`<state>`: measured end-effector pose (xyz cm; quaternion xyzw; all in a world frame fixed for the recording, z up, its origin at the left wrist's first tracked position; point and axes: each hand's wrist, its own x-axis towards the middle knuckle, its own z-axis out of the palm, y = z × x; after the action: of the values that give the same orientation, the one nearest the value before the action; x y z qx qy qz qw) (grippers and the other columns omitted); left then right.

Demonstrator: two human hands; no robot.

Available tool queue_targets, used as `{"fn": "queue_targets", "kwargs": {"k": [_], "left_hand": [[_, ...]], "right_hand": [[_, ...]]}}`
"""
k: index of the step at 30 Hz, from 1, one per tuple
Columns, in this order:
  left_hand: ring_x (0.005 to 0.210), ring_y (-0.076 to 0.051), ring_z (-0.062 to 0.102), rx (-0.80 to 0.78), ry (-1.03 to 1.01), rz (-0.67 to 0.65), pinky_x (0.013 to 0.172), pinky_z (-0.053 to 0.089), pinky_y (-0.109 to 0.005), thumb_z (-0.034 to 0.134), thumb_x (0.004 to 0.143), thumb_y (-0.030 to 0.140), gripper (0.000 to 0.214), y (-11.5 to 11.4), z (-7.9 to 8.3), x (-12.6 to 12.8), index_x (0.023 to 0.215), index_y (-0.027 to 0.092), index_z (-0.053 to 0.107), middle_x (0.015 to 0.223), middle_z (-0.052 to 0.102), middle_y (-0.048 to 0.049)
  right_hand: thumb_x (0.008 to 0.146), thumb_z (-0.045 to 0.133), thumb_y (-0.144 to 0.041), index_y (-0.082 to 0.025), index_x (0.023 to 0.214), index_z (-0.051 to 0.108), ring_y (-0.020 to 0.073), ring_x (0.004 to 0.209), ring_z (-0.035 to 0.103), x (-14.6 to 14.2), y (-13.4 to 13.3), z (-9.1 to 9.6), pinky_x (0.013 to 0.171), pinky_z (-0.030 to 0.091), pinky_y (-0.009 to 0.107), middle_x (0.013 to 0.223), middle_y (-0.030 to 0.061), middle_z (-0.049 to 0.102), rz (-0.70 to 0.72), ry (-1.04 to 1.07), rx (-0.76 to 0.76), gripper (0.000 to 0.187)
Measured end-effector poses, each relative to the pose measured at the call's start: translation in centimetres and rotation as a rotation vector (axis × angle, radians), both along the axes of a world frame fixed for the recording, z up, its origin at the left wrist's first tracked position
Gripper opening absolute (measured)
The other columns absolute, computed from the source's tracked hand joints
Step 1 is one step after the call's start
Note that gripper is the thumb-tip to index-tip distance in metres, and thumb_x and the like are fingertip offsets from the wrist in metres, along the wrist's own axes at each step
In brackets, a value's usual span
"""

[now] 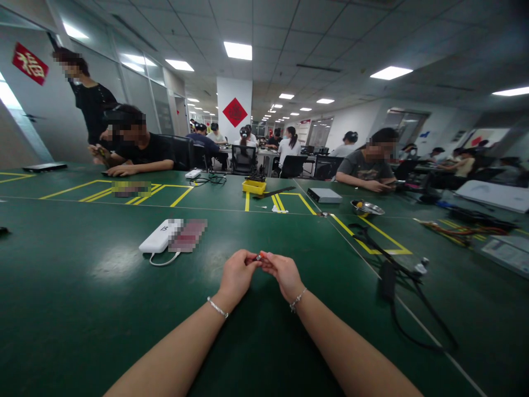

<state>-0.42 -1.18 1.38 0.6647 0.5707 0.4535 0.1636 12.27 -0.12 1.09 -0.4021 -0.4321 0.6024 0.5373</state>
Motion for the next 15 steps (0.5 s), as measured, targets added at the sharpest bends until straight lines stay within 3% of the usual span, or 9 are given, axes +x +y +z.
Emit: {"fn": "queue_targets", "kwargs": {"k": [8,15], "left_hand": [[0.060,-0.012,0.050,0.011,0.019,-0.008,0.057,0.038,-0.024,0.055,0.066,0.026,0.009,0.0,0.0,0.3,0.068,0.018,0.054,0.064,0.054,0.0014],[0.076,-0.016,0.052,0.026,0.078,-0.139,0.070,0.040,-0.028,0.057,0.065,0.029,0.024,0.0,-0.4,0.4,0.088,0.020,0.052,0.081,0.056,-0.0014]], "right_hand": [[0.057,0.063,-0.038,-0.014,0.080,0.063,0.0132,0.068,0.057,0.4,0.0,0.4,0.066,0.042,0.028,0.076,0.0066,0.063,0.079,0.012,-0.039,0.033],[0.056,0.062,-0.035,-0.015,0.077,0.061,0.0121,0.061,0.054,1.9,1.6,0.3,0.061,0.040,0.027,0.071,0.0041,0.062,-0.040,-0.200,0.048,0.029]]}}
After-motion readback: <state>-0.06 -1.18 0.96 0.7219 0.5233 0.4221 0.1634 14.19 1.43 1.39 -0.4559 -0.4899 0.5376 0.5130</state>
